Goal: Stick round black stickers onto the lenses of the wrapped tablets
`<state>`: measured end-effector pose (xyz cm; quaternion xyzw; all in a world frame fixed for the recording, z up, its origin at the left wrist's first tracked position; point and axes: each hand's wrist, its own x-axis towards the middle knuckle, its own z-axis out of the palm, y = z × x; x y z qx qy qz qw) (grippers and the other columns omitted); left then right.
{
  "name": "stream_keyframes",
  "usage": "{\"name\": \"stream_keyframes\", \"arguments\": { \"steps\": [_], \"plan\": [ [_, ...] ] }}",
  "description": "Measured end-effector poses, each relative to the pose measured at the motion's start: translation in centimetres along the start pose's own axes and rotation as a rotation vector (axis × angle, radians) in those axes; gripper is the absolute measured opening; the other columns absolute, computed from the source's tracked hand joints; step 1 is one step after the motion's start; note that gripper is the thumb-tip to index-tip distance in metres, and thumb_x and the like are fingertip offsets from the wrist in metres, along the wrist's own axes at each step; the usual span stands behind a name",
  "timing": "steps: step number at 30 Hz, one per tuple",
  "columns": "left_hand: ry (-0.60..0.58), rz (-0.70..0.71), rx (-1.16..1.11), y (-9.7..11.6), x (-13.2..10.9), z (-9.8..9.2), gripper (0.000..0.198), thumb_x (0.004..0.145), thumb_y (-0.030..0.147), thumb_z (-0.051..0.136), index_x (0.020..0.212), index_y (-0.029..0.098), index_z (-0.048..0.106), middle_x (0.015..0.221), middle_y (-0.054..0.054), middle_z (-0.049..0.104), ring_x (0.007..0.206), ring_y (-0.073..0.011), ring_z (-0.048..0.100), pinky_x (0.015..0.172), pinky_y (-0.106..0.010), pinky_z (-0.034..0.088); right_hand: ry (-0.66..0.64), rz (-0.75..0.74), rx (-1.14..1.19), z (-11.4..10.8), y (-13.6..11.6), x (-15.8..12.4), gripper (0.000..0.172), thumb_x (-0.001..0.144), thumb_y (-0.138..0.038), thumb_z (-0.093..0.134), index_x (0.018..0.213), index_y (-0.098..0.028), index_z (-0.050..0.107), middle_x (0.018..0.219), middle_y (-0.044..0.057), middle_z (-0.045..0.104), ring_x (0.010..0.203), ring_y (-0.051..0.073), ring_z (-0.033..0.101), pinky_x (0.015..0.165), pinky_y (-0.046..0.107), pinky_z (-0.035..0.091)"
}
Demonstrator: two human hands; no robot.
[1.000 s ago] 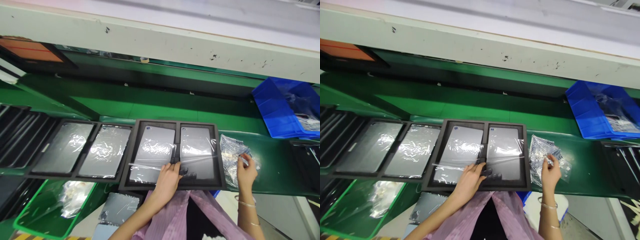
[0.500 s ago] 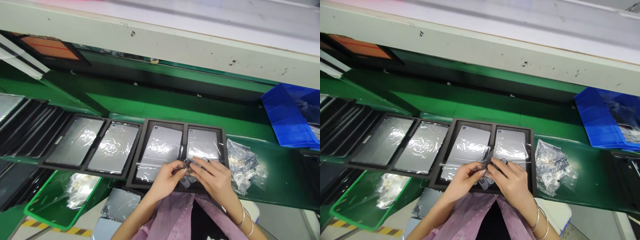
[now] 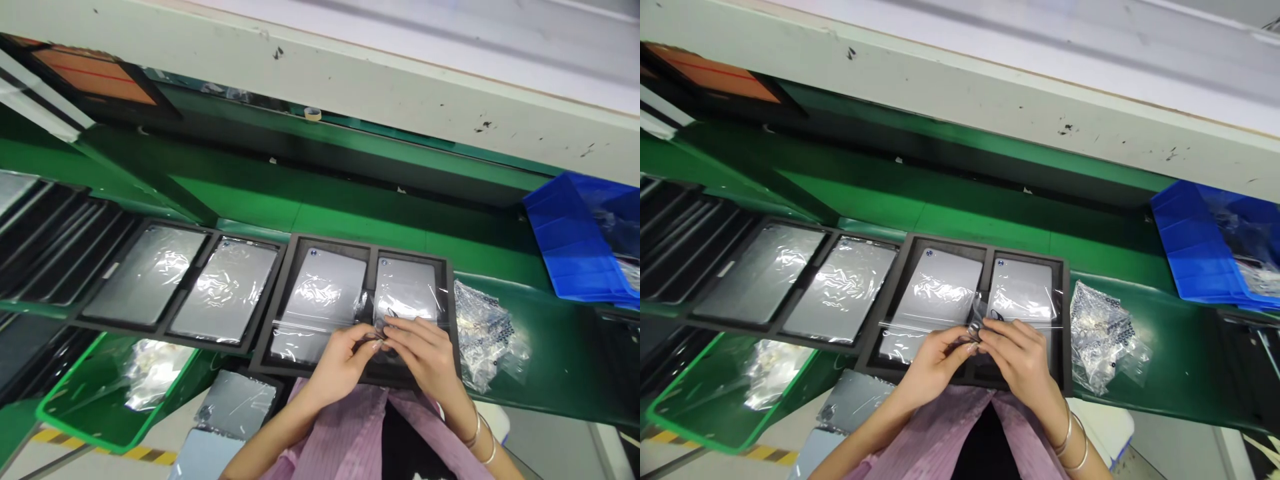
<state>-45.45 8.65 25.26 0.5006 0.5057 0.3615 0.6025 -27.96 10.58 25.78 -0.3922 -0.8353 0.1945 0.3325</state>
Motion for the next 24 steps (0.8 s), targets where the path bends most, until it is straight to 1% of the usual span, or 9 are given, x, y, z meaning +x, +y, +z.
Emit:
{"name": "stream_keyframes", "arguments": {
  "steps": [3, 5, 9, 12, 14, 16, 18, 19, 24],
  "plan": [
    [0.005, 0.023, 0.023, -0.1, -0.1, -0.1, 0.014, 0.083, 0.021, 0.052, 0.080, 0.017, 0.065, 0.079, -0.003, 0.070, 0.075, -0.0171, 0.063, 0.073, -0.027, 0.047, -0.006, 0.011, 0.091, 0.2, -0.1, 0.2, 0.021, 0.087, -0.018, 0.055, 0.103, -0.024, 0.068, 0.100, 0.006, 0.072, 0.088, 0.020, 0.069, 0.072, 0.034, 0.056],
    [-0.006, 0.033, 0.016, -0.1, -0.1, -0.3, 0.014, 0.083, 0.020, 0.052, 0.080, 0.017, 0.065, 0.079, -0.003, 0.071, 0.075, -0.0167, 0.063, 0.074, -0.027, 0.048, -0.001, 0.056, 0.164, 0.4, 0.0, 0.2, 0.020, 0.087, -0.019, 0.055, 0.101, -0.024, 0.068, 0.097, 0.005, 0.073, 0.087, 0.020, 0.070, 0.075, 0.034, 0.056],
    [-0.035, 0.001, -0.074, -0.1, 0.0, -0.6, 0.013, 0.083, 0.019, 0.052, 0.085, 0.017, 0.064, 0.078, -0.003, 0.070, 0.075, -0.0165, 0.065, 0.073, -0.027, 0.049, 0.019, 0.208, 0.316, 0.9, 0.2, 0.3, 0.017, 0.087, -0.022, 0.055, 0.093, -0.027, 0.070, 0.090, 0.003, 0.074, 0.081, 0.020, 0.071, 0.075, 0.034, 0.057],
    [-0.042, -0.032, -0.131, -0.2, 0.2, -0.8, 0.013, 0.083, 0.021, 0.052, 0.086, 0.017, 0.064, 0.078, -0.002, 0.068, 0.075, -0.0160, 0.064, 0.072, -0.027, 0.049, 0.017, 0.328, 0.392, 1.4, 0.3, 0.5, 0.015, 0.087, -0.025, 0.055, 0.087, -0.025, 0.070, 0.088, 0.003, 0.074, 0.082, 0.019, 0.070, 0.074, 0.032, 0.057],
    [-0.029, -0.043, -0.130, -0.2, 0.4, -1.0, 0.013, 0.083, 0.022, 0.052, 0.085, 0.017, 0.064, 0.078, -0.002, 0.067, 0.075, -0.0160, 0.063, 0.073, -0.028, 0.049, -0.008, 0.392, 0.410, 1.8, 0.5, 0.7, 0.014, 0.087, -0.027, 0.054, 0.086, -0.024, 0.068, 0.089, 0.003, 0.074, 0.078, 0.018, 0.070, 0.070, 0.029, 0.057],
    [-0.008, -0.063, -0.128, -0.4, 0.6, -1.2, 0.014, 0.083, 0.023, 0.052, 0.086, 0.016, 0.063, 0.078, -0.003, 0.067, 0.075, -0.0161, 0.063, 0.072, -0.028, 0.049, -0.032, 0.467, 0.405, 1.9, 0.9, 0.9, 0.016, 0.088, -0.029, 0.052, 0.086, -0.022, 0.067, 0.082, 0.002, 0.073, 0.062, 0.014, 0.066, 0.059, 0.025, 0.054],
    [0.014, -0.093, -0.123, -0.6, 0.7, -1.3, 0.014, 0.082, 0.024, 0.052, 0.087, 0.016, 0.063, 0.078, -0.003, 0.067, 0.074, -0.0161, 0.063, 0.071, -0.028, 0.049, -0.037, 0.537, 0.404, 1.7, 1.7, 1.3, 0.018, 0.089, -0.031, 0.050, 0.085, -0.021, 0.064, 0.072, 0.001, 0.071, 0.048, 0.011, 0.057, 0.048, 0.022, 0.048],
    [0.026, -0.110, -0.116, -0.7, 0.7, -1.5, 0.015, 0.082, 0.024, 0.052, 0.087, 0.016, 0.063, 0.078, -0.003, 0.068, 0.073, -0.0161, 0.064, 0.070, -0.028, 0.050, -0.030, 0.561, 0.401, 1.5, 2.4, 1.6, 0.019, 0.089, -0.032, 0.050, 0.083, -0.020, 0.063, 0.069, 0.001, 0.069, 0.045, 0.010, 0.054, 0.046, 0.022, 0.045],
    [0.043, -0.148, -0.046, -1.4, 0.6, -1.9, 0.016, 0.082, 0.025, 0.050, 0.087, 0.017, 0.063, 0.080, -0.004, 0.069, 0.075, -0.0169, 0.064, 0.071, -0.029, 0.050, 0.042, 0.591, 0.298, -0.2, 7.4, 3.9, 0.021, 0.083, -0.039, 0.057, 0.083, -0.019, 0.062, 0.051, -0.003, 0.058, 0.045, 0.011, 0.052, 0.048, 0.023, 0.041]
  ]
}}
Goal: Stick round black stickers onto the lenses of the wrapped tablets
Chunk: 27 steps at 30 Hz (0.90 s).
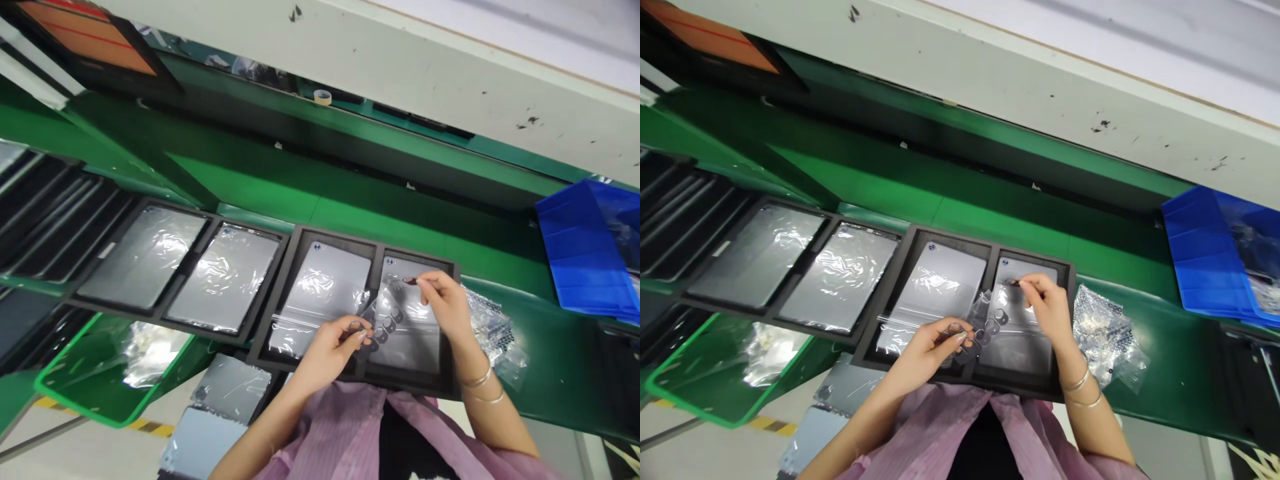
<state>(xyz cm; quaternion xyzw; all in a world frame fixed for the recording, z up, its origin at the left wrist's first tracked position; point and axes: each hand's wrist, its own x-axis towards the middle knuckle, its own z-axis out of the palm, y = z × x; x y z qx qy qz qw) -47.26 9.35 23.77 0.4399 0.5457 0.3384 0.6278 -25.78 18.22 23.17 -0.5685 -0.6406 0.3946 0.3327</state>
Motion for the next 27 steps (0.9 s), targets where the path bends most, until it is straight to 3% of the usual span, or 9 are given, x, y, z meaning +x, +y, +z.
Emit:
{"name": "stream_keyframes", "arguments": {
  "steps": [7, 11, 13, 16, 19, 27],
  "plan": [
    [-0.052, 0.018, 0.174, -0.4, 0.2, -0.2, 0.016, 0.084, 0.022, 0.048, 0.087, 0.020, 0.064, 0.082, -0.002, 0.071, 0.077, -0.0166, 0.065, 0.070, -0.026, 0.048, -0.076, 0.030, -0.029, -0.1, 3.4, 5.3, 0.030, 0.085, -0.049, 0.050, 0.085, -0.019, 0.052, 0.051, -0.002, 0.057, 0.061, 0.017, 0.064, 0.053, 0.023, 0.041],
    [-0.173, 0.093, 0.329, 0.0, 0.4, -0.3, 0.020, 0.085, 0.016, 0.047, 0.089, 0.022, 0.066, 0.085, 0.000, 0.071, 0.078, -0.0158, 0.065, 0.074, -0.026, 0.046, -0.109, -0.004, -0.059, 0.7, 4.6, 6.3, 0.029, 0.084, -0.047, 0.052, 0.083, -0.018, 0.055, 0.069, 0.003, 0.067, 0.051, 0.012, 0.058, 0.053, 0.024, 0.043],
    [-0.218, 0.129, 0.350, 0.1, 0.5, -0.3, 0.022, 0.085, 0.015, 0.045, 0.091, 0.022, 0.065, 0.088, 0.000, 0.071, 0.080, -0.0156, 0.065, 0.075, -0.025, 0.046, -0.084, -0.058, -0.105, 1.1, 5.1, 6.6, 0.027, 0.084, -0.044, 0.054, 0.084, -0.018, 0.060, 0.078, 0.005, 0.070, 0.053, 0.012, 0.058, 0.056, 0.026, 0.047],
    [-0.237, 0.158, 0.385, 0.0, 0.9, -0.1, 0.024, 0.086, 0.013, 0.043, 0.094, 0.022, 0.064, 0.090, -0.001, 0.071, 0.083, -0.0161, 0.065, 0.075, -0.025, 0.045, -0.047, -0.236, -0.197, 1.6, 6.1, 6.7, 0.022, 0.085, -0.038, 0.055, 0.085, -0.019, 0.067, 0.090, 0.006, 0.071, 0.076, 0.018, 0.066, 0.074, 0.033, 0.052],
    [-0.249, 0.178, 0.444, -0.1, 1.3, 0.0, 0.025, 0.087, 0.012, 0.042, 0.095, 0.020, 0.064, 0.090, -0.002, 0.070, 0.083, -0.0169, 0.065, 0.074, -0.026, 0.045, -0.061, -0.415, -0.261, 2.1, 7.2, 6.7, 0.021, 0.088, -0.031, 0.053, 0.090, -0.020, 0.071, 0.098, 0.008, 0.071, 0.095, 0.020, 0.065, 0.088, 0.037, 0.051],
    [-0.399, 0.244, 0.605, 0.9, 2.2, -0.1, 0.020, 0.088, 0.015, 0.043, 0.092, 0.019, 0.062, 0.088, -0.003, 0.067, 0.081, -0.0167, 0.063, 0.071, -0.027, 0.047, -0.014, -0.553, -0.373, 3.3, 9.3, 6.2, 0.020, 0.089, -0.024, 0.053, 0.095, -0.018, 0.071, 0.098, 0.009, 0.071, 0.093, 0.019, 0.066, 0.086, 0.034, 0.054]
  ]
}}
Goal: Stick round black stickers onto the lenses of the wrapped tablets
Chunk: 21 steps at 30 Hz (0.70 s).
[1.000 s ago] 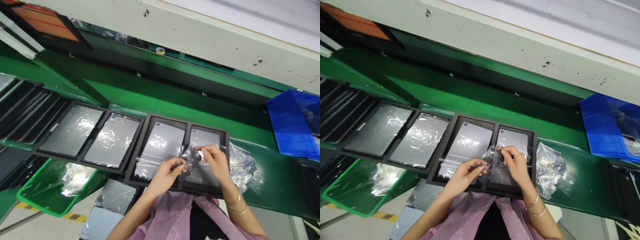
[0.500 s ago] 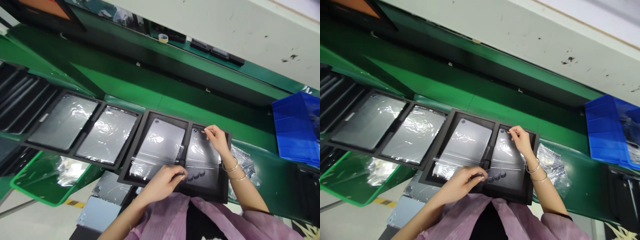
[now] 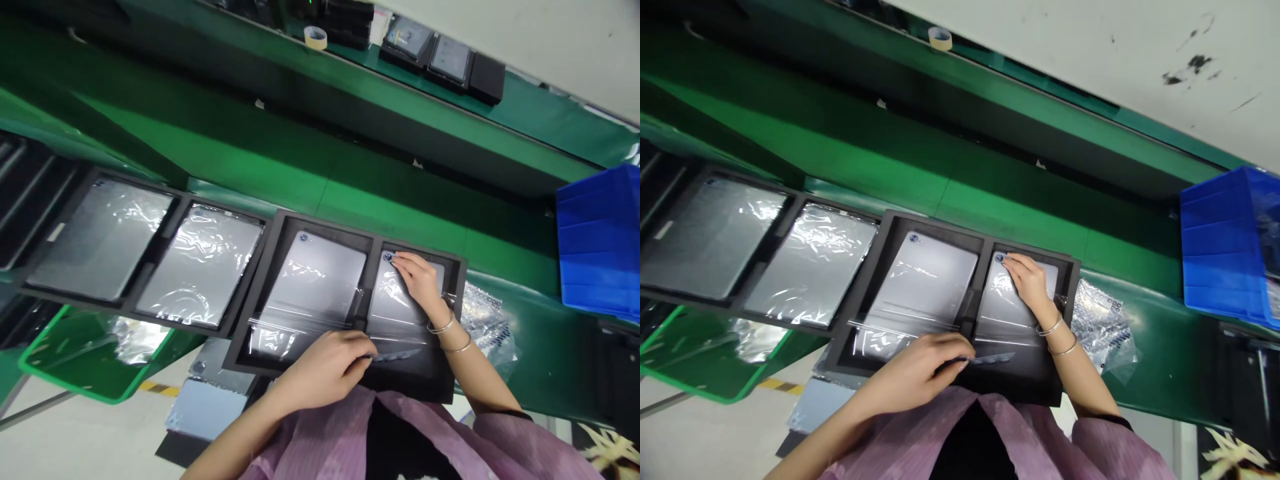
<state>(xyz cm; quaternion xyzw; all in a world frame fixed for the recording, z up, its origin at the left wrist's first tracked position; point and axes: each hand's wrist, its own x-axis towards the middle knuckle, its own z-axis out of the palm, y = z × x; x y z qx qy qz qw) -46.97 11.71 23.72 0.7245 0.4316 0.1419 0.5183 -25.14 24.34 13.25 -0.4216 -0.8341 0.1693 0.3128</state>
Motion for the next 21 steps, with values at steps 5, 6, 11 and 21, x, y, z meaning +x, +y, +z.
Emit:
{"name": "stream_keyframes", "arguments": {
  "steps": [5, 6, 11, 21],
  "plan": [
    [-0.016, 0.091, 0.125, 0.3, 0.9, -1.0, 0.022, 0.091, 0.019, 0.044, 0.084, 0.018, 0.065, 0.092, -0.003, 0.067, 0.086, -0.0162, 0.061, 0.076, -0.027, 0.048, -0.008, -0.024, -0.054, 0.2, 0.2, -0.2, 0.020, 0.089, -0.021, 0.053, 0.098, -0.017, 0.070, 0.101, 0.010, 0.070, 0.095, 0.019, 0.065, 0.085, 0.034, 0.054],
    [-0.006, 0.107, 0.169, 0.3, 1.2, -1.2, 0.023, 0.092, 0.020, 0.044, 0.085, 0.018, 0.066, 0.094, -0.003, 0.067, 0.087, -0.0164, 0.061, 0.077, -0.028, 0.049, -0.012, -0.033, -0.061, 0.2, 0.3, -0.2, 0.020, 0.089, -0.021, 0.053, 0.098, -0.016, 0.070, 0.101, 0.011, 0.070, 0.095, 0.020, 0.065, 0.085, 0.034, 0.054],
    [0.068, 0.151, 0.549, -0.9, 3.8, -1.7, 0.019, 0.090, 0.021, 0.050, 0.096, 0.017, 0.068, 0.105, -0.009, 0.068, 0.103, -0.0240, 0.059, 0.087, -0.038, 0.049, -0.032, -0.072, -0.126, 0.1, 0.2, -0.2, 0.021, 0.091, -0.018, 0.050, 0.097, -0.015, 0.070, 0.104, 0.011, 0.069, 0.090, 0.019, 0.064, 0.080, 0.033, 0.054],
    [-0.055, 0.132, 0.813, -3.8, 10.1, -4.5, 0.031, 0.095, 0.025, 0.039, 0.108, 0.009, 0.062, 0.138, -0.018, 0.047, 0.135, -0.0304, 0.032, 0.103, -0.053, 0.034, -0.140, -0.156, -0.329, 0.0, 0.2, -0.5, 0.028, 0.093, -0.013, 0.041, 0.105, -0.011, 0.066, 0.113, 0.014, 0.066, 0.095, 0.019, 0.061, 0.083, 0.032, 0.051]
  ]
}}
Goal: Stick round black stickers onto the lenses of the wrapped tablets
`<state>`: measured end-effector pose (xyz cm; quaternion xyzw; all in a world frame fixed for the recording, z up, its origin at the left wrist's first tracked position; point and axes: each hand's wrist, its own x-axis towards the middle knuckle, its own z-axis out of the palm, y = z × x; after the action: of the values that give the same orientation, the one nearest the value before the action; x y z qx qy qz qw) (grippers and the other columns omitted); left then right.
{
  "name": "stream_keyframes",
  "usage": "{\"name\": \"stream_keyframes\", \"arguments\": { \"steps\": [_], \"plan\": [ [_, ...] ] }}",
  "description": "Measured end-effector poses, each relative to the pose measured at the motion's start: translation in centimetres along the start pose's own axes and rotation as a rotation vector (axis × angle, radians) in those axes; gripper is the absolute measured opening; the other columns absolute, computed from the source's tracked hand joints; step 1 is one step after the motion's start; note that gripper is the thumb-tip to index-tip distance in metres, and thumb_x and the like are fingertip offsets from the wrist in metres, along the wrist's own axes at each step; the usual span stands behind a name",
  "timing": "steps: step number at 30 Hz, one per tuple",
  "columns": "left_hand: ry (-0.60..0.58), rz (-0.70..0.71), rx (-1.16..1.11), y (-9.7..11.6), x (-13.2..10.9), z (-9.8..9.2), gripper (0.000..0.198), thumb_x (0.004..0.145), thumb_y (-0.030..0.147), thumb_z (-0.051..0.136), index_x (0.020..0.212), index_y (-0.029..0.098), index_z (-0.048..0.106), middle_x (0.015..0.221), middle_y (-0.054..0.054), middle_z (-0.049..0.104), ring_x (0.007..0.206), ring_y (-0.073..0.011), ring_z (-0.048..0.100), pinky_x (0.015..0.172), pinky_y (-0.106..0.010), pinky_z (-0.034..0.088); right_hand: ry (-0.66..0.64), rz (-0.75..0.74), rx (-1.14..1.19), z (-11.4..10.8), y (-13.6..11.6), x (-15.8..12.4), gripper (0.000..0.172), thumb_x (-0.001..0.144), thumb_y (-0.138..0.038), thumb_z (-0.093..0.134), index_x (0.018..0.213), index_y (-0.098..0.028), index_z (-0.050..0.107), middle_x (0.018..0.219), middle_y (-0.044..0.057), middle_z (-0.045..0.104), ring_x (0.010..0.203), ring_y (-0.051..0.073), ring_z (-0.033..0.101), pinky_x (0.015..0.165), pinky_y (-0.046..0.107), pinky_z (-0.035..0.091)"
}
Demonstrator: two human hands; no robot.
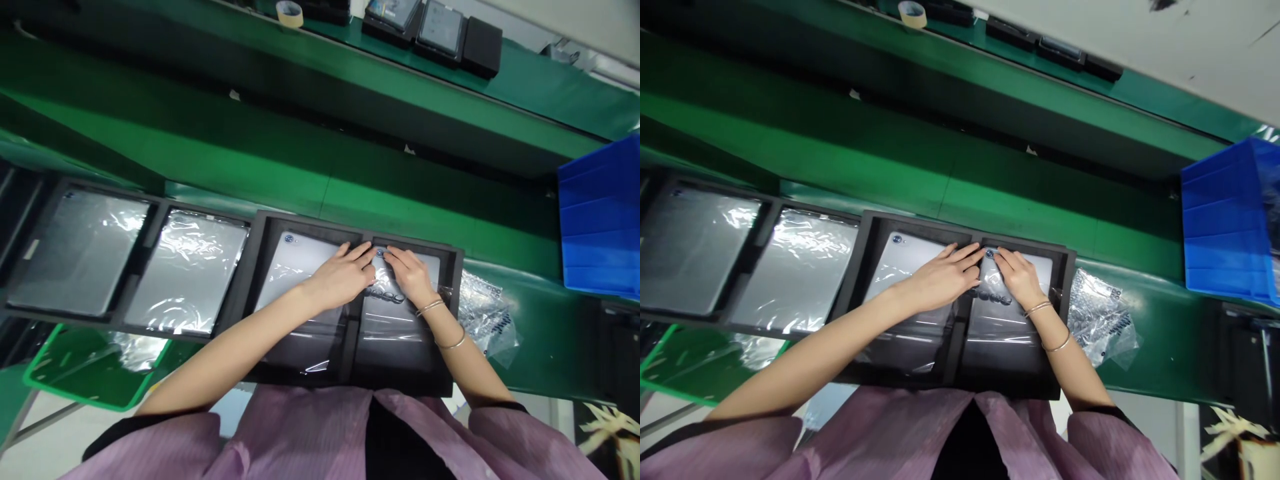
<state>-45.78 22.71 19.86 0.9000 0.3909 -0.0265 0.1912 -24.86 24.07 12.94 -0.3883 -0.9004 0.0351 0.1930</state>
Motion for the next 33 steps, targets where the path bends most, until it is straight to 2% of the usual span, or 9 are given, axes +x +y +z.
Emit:
{"name": "stream_keyframes", "arguments": {
  "steps": [4, 10, 16, 23, 26, 30, 33],
  "plan": [
    [-0.016, 0.033, 0.066, 0.2, 0.6, 0.2, 0.032, 0.095, 0.022, 0.038, 0.111, 0.005, 0.060, 0.136, -0.021, 0.049, 0.136, -0.0309, 0.030, 0.105, -0.054, 0.030, -0.020, -0.014, -0.037, -0.1, 0.0, -0.1, 0.030, 0.093, -0.011, 0.039, 0.106, -0.010, 0.066, 0.115, 0.014, 0.065, 0.096, 0.019, 0.061, 0.085, 0.032, 0.050],
    [0.001, 0.083, 0.119, 0.8, 1.0, 0.8, 0.035, 0.095, 0.023, 0.036, 0.109, 0.003, 0.060, 0.129, -0.027, 0.052, 0.132, -0.0299, 0.038, 0.105, -0.053, 0.029, -0.059, -0.014, -0.062, -0.2, -0.2, -0.1, 0.030, 0.092, -0.009, 0.040, 0.108, -0.009, 0.065, 0.118, 0.015, 0.063, 0.089, 0.019, 0.061, 0.083, 0.032, 0.051],
    [0.026, 0.087, 0.159, 0.7, 1.2, 0.8, 0.034, 0.094, 0.023, 0.037, 0.107, 0.003, 0.061, 0.124, -0.026, 0.057, 0.127, -0.0296, 0.043, 0.104, -0.053, 0.029, -0.101, -0.022, -0.117, -0.4, -0.4, -0.2, 0.033, 0.090, -0.007, 0.038, 0.111, -0.009, 0.064, 0.121, 0.015, 0.062, 0.086, 0.018, 0.059, 0.078, 0.031, 0.052],
    [0.045, 0.092, 0.202, 0.8, 1.1, 1.1, 0.032, 0.093, 0.023, 0.038, 0.107, 0.005, 0.061, 0.121, -0.023, 0.060, 0.126, -0.0290, 0.044, 0.103, -0.053, 0.028, -0.187, -0.018, -0.249, -0.9, -1.6, -0.5, 0.037, 0.089, -0.008, 0.038, 0.120, -0.007, 0.059, 0.130, 0.016, 0.055, 0.080, 0.018, 0.056, 0.064, 0.029, 0.050],
    [0.046, 0.098, 0.203, 0.8, 1.2, 1.2, 0.033, 0.093, 0.023, 0.038, 0.108, 0.005, 0.061, 0.122, -0.023, 0.060, 0.125, -0.0296, 0.044, 0.104, -0.054, 0.027, -0.230, 0.044, -0.167, -1.2, -1.9, -0.6, 0.039, 0.088, -0.008, 0.038, 0.124, -0.008, 0.055, 0.134, 0.016, 0.051, 0.084, 0.020, 0.056, 0.068, 0.032, 0.051],
    [0.050, 0.093, 0.184, 0.9, 1.2, 1.1, 0.033, 0.093, 0.022, 0.038, 0.107, 0.004, 0.062, 0.122, -0.025, 0.059, 0.124, -0.0307, 0.045, 0.103, -0.054, 0.027, -0.084, 0.182, 0.121, -1.1, -1.2, -0.8, 0.043, 0.087, -0.008, 0.036, 0.125, -0.014, 0.054, 0.126, 0.012, 0.057, 0.101, 0.022, 0.057, 0.089, 0.039, 0.049],
    [0.063, 0.071, 0.170, 1.1, 1.1, 1.0, 0.033, 0.094, 0.023, 0.038, 0.105, 0.004, 0.062, 0.125, -0.025, 0.058, 0.126, -0.0298, 0.044, 0.104, -0.052, 0.027, -0.009, 0.244, 0.185, -0.8, -0.8, -0.7, 0.043, 0.085, -0.009, 0.035, 0.122, -0.015, 0.056, 0.117, 0.012, 0.059, 0.103, 0.021, 0.057, 0.089, 0.038, 0.050]
  ]
}}
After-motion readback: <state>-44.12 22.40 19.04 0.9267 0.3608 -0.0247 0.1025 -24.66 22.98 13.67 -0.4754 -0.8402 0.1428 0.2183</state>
